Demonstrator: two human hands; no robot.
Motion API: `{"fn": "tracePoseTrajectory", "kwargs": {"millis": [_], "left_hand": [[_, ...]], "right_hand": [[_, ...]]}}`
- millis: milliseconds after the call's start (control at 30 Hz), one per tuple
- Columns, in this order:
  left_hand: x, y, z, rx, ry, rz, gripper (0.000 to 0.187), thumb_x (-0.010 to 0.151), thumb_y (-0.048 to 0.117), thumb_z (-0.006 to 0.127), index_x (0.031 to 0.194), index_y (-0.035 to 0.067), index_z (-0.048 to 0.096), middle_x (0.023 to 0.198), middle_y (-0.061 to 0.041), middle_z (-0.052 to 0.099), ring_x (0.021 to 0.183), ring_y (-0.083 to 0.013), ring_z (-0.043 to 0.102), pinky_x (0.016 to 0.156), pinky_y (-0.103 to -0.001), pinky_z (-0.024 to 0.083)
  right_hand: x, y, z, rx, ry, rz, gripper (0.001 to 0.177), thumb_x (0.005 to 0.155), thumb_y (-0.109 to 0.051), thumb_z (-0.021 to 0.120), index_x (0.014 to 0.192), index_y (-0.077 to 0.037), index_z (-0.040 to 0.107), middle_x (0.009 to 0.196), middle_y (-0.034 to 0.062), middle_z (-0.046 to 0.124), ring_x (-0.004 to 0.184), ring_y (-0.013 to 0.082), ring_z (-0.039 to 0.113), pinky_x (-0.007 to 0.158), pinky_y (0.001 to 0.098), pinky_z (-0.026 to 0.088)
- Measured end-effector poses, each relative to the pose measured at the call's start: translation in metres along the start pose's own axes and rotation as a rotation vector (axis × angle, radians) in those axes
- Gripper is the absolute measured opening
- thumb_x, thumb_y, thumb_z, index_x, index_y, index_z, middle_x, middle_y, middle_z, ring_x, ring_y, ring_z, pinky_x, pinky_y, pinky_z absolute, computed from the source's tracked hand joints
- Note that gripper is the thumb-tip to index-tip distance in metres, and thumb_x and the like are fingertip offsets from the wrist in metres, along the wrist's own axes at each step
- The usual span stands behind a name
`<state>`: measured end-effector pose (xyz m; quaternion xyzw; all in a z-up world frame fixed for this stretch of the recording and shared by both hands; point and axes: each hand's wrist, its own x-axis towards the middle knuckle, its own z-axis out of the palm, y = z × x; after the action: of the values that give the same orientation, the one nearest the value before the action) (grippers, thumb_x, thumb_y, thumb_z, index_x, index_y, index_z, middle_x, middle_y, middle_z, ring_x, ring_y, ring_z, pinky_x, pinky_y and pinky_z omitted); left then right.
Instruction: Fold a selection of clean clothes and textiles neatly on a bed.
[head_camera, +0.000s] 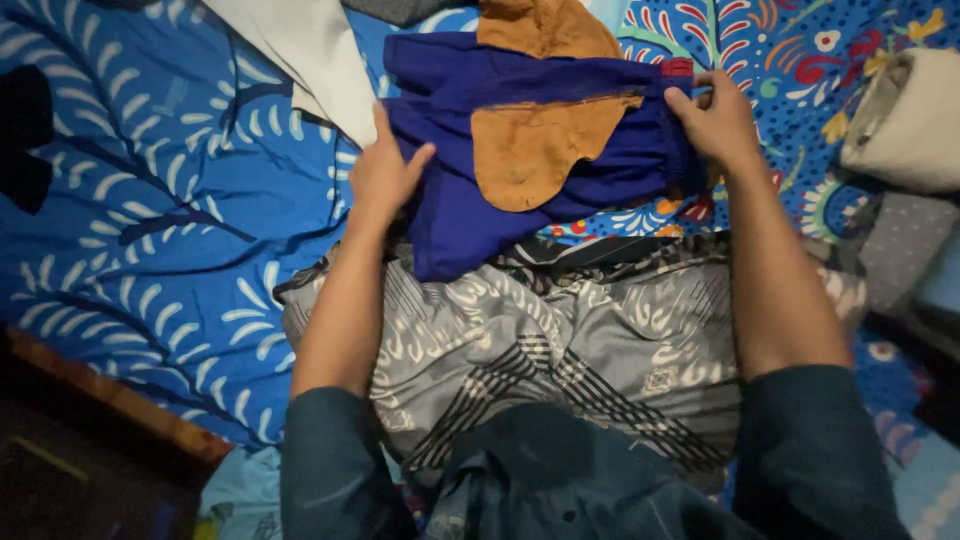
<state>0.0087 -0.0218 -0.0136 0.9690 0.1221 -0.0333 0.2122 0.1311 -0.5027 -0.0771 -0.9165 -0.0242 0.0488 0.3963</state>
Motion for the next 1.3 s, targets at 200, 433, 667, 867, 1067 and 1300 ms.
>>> {"fn": "tracePoseTrajectory", "kwargs": {"millis": [200, 433, 667, 867, 1067, 1300], "left_hand": [[0.045, -0.012, 0.028, 0.087, 0.028, -0.015, 0.058, 0.084, 0.044, 0.077, 0.131, 0.015, 0.060, 0.094, -0.026, 0.071, 0.090, -0.0496, 0.068, 0.072, -0.060, 0.052], [0.079, 0.015, -0.017, -0.131, 0.206, 0.073, 0.025, 0.092, 0.034, 0.073, 0.095, 0.010, 0.071, 0.088, -0.018, 0.073, 0.087, -0.0442, 0.069, 0.073, -0.055, 0.052], [0.112, 0.029, -0.027, -0.348, 0.369, 0.124, 0.039, 0.097, 0.029, 0.070, 0.126, 0.007, 0.058, 0.094, -0.017, 0.075, 0.092, -0.0439, 0.069, 0.078, -0.055, 0.052], [0.088, -0.027, 0.016, -0.129, 0.174, 0.093, 0.052, 0.092, 0.035, 0.080, 0.124, 0.001, 0.057, 0.109, -0.026, 0.071, 0.103, -0.0491, 0.065, 0.085, -0.055, 0.052], [0.038, 0.003, 0.012, 0.001, -0.071, -0.065, 0.077, 0.075, 0.047, 0.091, 0.124, -0.001, 0.055, 0.111, -0.028, 0.068, 0.103, -0.0480, 0.065, 0.086, -0.055, 0.053], [0.058, -0.036, 0.074, 0.022, -0.134, 0.015, 0.069, 0.088, 0.027, 0.080, 0.143, -0.001, 0.050, 0.115, -0.028, 0.068, 0.108, -0.0471, 0.066, 0.090, -0.056, 0.052]], "right_hand": [[-0.003, -0.009, 0.019, 0.072, 0.128, -0.032, 0.056, 0.097, -0.031, 0.083, 0.136, 0.000, 0.058, 0.091, 0.0074, 0.066, 0.080, 0.0158, 0.063, 0.073, 0.0339, 0.052], [-0.009, -0.018, 0.013, 0.016, 0.061, -0.014, 0.046, 0.097, -0.020, 0.076, 0.134, 0.001, 0.058, 0.115, 0.0187, 0.072, 0.103, 0.0292, 0.071, 0.088, 0.0404, 0.054], [0.006, 0.015, 0.026, -0.078, 0.189, -0.033, 0.045, 0.101, -0.025, 0.075, 0.132, 0.003, 0.059, 0.116, 0.0245, 0.070, 0.106, 0.0403, 0.067, 0.088, 0.0451, 0.051], [0.000, -0.040, 0.014, 0.001, 0.160, 0.031, 0.051, 0.090, -0.037, 0.086, 0.119, -0.001, 0.066, 0.111, 0.0182, 0.072, 0.101, 0.0310, 0.071, 0.086, 0.0405, 0.053], [0.013, -0.031, 0.027, 0.019, -0.039, 0.119, 0.045, 0.087, -0.039, 0.086, 0.116, -0.008, 0.073, 0.108, 0.0107, 0.077, 0.097, 0.0230, 0.074, 0.088, 0.0374, 0.055], [0.025, 0.014, -0.016, 0.004, 0.012, 0.074, 0.056, 0.079, -0.036, 0.092, 0.120, -0.007, 0.068, 0.110, 0.0101, 0.076, 0.099, 0.0227, 0.071, 0.088, 0.0374, 0.054]]}}
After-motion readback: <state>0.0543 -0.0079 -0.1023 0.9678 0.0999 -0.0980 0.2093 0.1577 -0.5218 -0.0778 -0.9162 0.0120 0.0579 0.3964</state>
